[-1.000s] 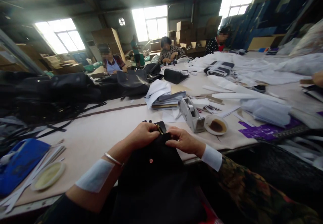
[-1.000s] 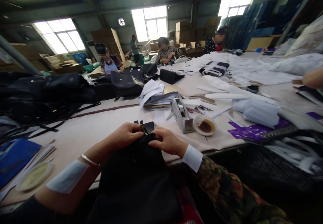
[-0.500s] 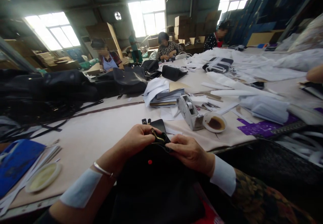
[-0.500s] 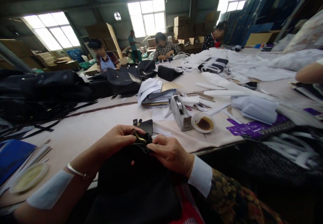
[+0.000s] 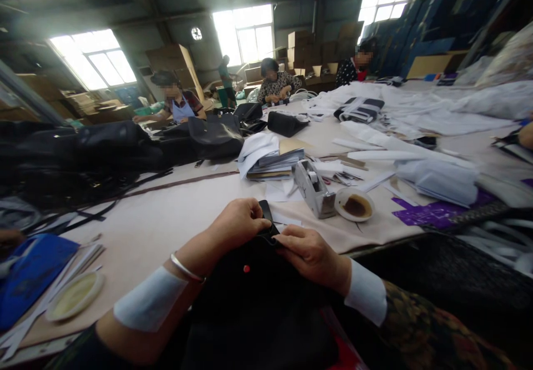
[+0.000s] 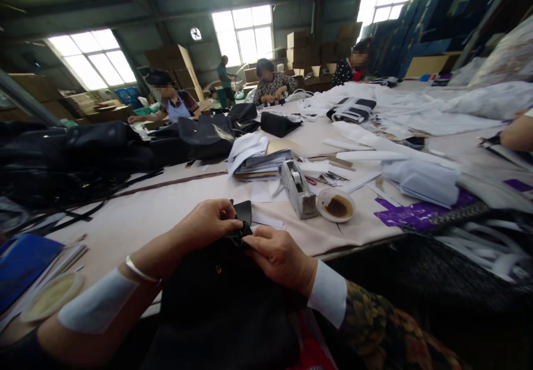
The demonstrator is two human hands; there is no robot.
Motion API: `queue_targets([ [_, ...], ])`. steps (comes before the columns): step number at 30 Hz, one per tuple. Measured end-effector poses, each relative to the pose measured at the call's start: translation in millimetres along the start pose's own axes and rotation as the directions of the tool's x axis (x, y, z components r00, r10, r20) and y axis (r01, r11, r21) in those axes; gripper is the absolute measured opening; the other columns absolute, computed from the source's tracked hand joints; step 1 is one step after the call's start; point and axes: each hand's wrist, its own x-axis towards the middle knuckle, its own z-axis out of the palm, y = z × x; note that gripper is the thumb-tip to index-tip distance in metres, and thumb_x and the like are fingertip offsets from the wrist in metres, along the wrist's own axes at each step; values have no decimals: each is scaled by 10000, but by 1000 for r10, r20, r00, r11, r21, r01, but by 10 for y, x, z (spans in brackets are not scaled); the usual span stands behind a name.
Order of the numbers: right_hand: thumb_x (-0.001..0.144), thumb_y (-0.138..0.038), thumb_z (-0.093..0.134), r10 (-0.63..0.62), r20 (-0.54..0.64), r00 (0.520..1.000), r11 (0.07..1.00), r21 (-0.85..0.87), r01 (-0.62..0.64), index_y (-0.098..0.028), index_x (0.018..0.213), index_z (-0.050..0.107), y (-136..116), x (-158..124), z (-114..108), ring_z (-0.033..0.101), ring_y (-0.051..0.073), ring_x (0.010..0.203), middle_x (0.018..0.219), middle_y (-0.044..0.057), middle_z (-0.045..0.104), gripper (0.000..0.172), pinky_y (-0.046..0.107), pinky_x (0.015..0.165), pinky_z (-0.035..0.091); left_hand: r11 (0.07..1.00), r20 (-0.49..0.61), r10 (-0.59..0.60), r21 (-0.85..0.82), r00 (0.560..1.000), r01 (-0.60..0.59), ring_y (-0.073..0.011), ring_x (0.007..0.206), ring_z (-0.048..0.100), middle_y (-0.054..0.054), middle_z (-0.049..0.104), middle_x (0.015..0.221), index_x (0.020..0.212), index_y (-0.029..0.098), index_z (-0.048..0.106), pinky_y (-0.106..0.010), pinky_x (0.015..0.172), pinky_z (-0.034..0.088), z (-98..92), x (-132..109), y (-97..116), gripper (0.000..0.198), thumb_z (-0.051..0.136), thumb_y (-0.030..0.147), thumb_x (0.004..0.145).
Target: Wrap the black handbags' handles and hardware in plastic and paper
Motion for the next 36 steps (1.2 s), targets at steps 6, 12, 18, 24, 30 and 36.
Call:
queue_targets([
  [6, 970, -185, 520, 3, 15, 1000, 1000, -20, -3, -180, 1096, 683, -57, 45, -16, 578, 166, 759, 850, 68, 605, 206, 282, 694, 498, 998, 115, 12, 61, 993, -19, -190, 648, 637, -30, 716, 667, 701, 191, 747, -282, 623, 438, -19, 56, -65, 174, 658, 331, 752],
  [12, 976, -189, 509, 4, 5, 1000, 1000, -21, -4, -182, 1069, 678, -94, 44, -28, 568, 163, 750, 837, 59, 599, 193, 280, 689, 488, 958, 151, 285, -65, 947, -278, -176, 790, 667, -27, 746, 831, 818, 196, 764, -255, 764, 480, -73, -12, -77, 168, 604, 246, 808],
  [18, 975, -191, 507, 7, 7, 1000, 999, -34, -6, -178, 1053, 678, -123, 46, -28, 569, 165, 749, 840, 63, 599, 188, 281, 680, 485, 930, 12, 367, -1, 930, -367, -154, 751, 619, -33, 662, 845, 837, 176, 705, -245, 713, 488, -91, -70, -97, 73, 647, 193, 797],
  [24, 968, -184, 511, 7, 1, 1000, 1000, -21, -7, -190, 1058, 668, -162, 70, -15, 589, 180, 787, 868, 69, 618, 180, 296, 715, 504, 751, 181, 606, 190, 774, -632, -159, 853, 622, -61, 622, 1054, 1155, 248, 690, -253, 800, 476, -197, 1, -35, 333, 585, 153, 854],
  [30, 979, -207, 497, 47, 21, 999, 998, -40, -46, -194, 945, 641, -177, 47, -42, 549, 166, 729, 810, 48, 568, 149, 293, 672, 469, 765, 240, 527, 285, 816, -578, -157, 703, 591, -53, 654, 864, 842, 217, 772, -259, 680, 433, -176, 47, -13, 209, 566, 178, 848],
  [36, 986, -217, 488, 70, 49, 996, 997, -34, -68, -188, 884, 613, -164, 58, -24, 532, 164, 731, 800, 41, 550, 163, 292, 674, 444, 938, 351, 275, 108, 895, -330, -164, 604, 578, -31, 713, 677, 727, 222, 784, -254, 624, 420, -180, 64, -9, 213, 589, 138, 738],
])
